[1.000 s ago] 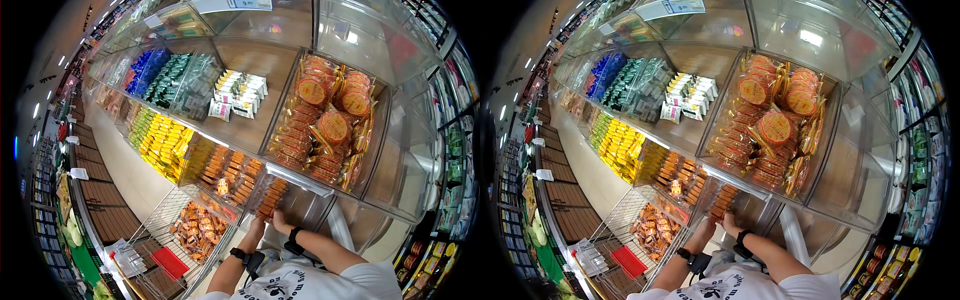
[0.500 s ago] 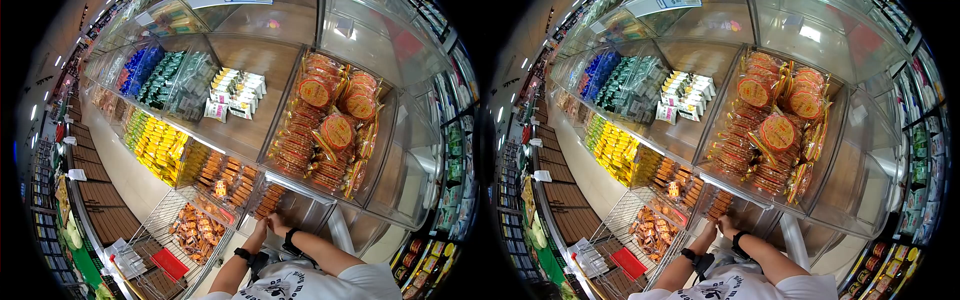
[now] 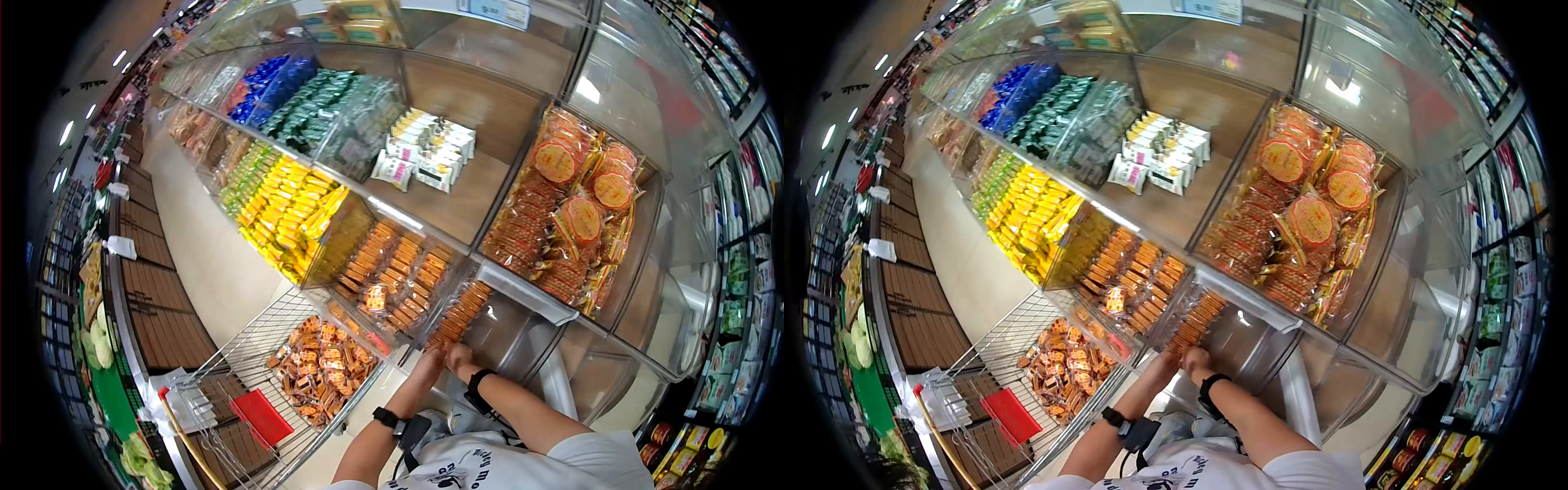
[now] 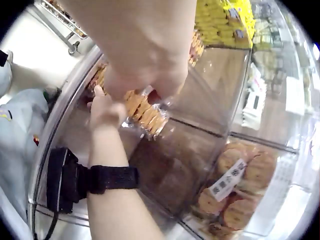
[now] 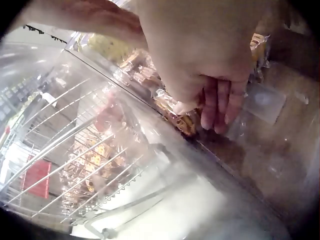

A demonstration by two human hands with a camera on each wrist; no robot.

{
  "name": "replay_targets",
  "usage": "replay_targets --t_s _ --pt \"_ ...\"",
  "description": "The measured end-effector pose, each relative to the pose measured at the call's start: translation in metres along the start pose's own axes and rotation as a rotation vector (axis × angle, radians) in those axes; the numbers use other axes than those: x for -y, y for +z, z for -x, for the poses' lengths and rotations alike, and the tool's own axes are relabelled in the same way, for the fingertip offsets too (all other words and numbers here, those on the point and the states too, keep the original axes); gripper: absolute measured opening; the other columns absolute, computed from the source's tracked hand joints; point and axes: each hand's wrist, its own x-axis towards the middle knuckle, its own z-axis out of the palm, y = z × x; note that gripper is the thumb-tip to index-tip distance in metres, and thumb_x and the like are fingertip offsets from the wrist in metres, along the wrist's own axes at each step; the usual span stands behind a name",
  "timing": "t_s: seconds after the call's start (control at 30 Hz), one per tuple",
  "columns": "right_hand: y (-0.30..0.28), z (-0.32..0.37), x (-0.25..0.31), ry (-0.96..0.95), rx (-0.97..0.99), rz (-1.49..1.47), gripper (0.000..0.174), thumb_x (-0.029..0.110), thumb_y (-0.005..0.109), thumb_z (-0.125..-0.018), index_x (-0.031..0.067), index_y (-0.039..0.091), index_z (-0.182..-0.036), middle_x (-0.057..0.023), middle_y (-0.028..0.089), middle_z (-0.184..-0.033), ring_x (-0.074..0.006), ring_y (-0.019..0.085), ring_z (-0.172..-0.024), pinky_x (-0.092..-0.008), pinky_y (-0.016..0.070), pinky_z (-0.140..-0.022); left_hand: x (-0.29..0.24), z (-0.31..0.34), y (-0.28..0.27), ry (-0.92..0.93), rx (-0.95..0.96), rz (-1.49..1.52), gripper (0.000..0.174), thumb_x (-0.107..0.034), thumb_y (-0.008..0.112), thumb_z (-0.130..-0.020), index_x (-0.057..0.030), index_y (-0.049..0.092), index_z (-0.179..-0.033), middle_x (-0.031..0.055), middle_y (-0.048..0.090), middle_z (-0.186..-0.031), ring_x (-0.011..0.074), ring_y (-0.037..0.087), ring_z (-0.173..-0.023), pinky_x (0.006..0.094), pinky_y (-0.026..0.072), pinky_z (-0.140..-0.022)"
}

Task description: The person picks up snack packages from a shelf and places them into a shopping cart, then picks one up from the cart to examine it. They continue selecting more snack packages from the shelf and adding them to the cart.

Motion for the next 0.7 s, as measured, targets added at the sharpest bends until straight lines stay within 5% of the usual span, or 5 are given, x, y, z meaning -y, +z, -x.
replay_targets --t_s 0.27,0.3,0.47,0.53,0.7 --pt "0.045 -0.026 -0.029 -0.485 -0.486 -0.026 0.043 0.041 0.043 -0.074 0.0041 0.05 -0.096 -0.0198 0.054 -0.084 -0.033 0.053 -0.075 -0.0385 0.0422 -0.067 -0.037 0.163 -0.089 0.152 -0.099 0.159 0.039 -0.011 0.031 -0.081 0.0002 0.025 -0.118 0.0157 0.037 -0.115 0.0235 0.041 -0.104 0.029 0.0319 -0.089" --pt "0.016 -0.013 -0.017 -0.232 0.007 0.061 0.039 0.037 0.044 -0.072 0.0025 0.055 -0.085 -0.0199 0.055 -0.079 -0.0323 0.053 -0.076 -0.0374 0.0425 -0.067 -0.03 0.185 -0.115 0.215 -0.127 0.153 0.04 -0.01 0.033 -0.08 0.0018 0.025 -0.117 0.0166 0.038 -0.114 0.0253 0.042 -0.103 0.0296 0.0331 -0.089" --pt "0.011 -0.028 -0.026 -0.149 0.116 -0.012 0.025 0.027 0.053 -0.069 0.0024 0.056 -0.067 -0.0116 0.056 -0.062 -0.0238 0.054 -0.056 -0.0335 0.0424 -0.051 0.0 0.308 -0.19 0.474 -0.408 0.273 0.034 -0.016 0.039 -0.079 -0.0021 0.035 -0.109 0.0153 0.046 -0.103 0.0258 0.047 -0.094 0.0334 0.0376 -0.083" --pt "0.024 -0.057 -0.041 -0.031 0.117 -0.208 0.018 0.02 0.053 -0.07 0.0028 0.053 -0.063 -0.0089 0.053 -0.058 -0.0186 0.051 -0.052 -0.0302 0.0395 -0.045 0.036 0.346 -0.237 0.515 -0.216 0.27 0.049 -0.034 0.043 -0.079 -0.0189 0.024 -0.122 0.0083 0.01 -0.13 0.0236 0.013 -0.118 0.0372 0.0206 -0.094" --pt "-0.04 0.036 0.071 -0.097 -0.252 -0.184 0.017 0.017 0.052 -0.071 -0.0004 0.049 -0.071 -0.0114 0.054 -0.068 -0.0225 0.053 -0.062 -0.0301 0.0417 -0.054 0.096 0.408 -0.304 0.668 -0.466 0.384 0.041 -0.025 0.041 -0.079 -0.0112 0.03 -0.115 0.0117 0.029 -0.114 0.0248 0.032 -0.103 0.036 0.0307 -0.086"
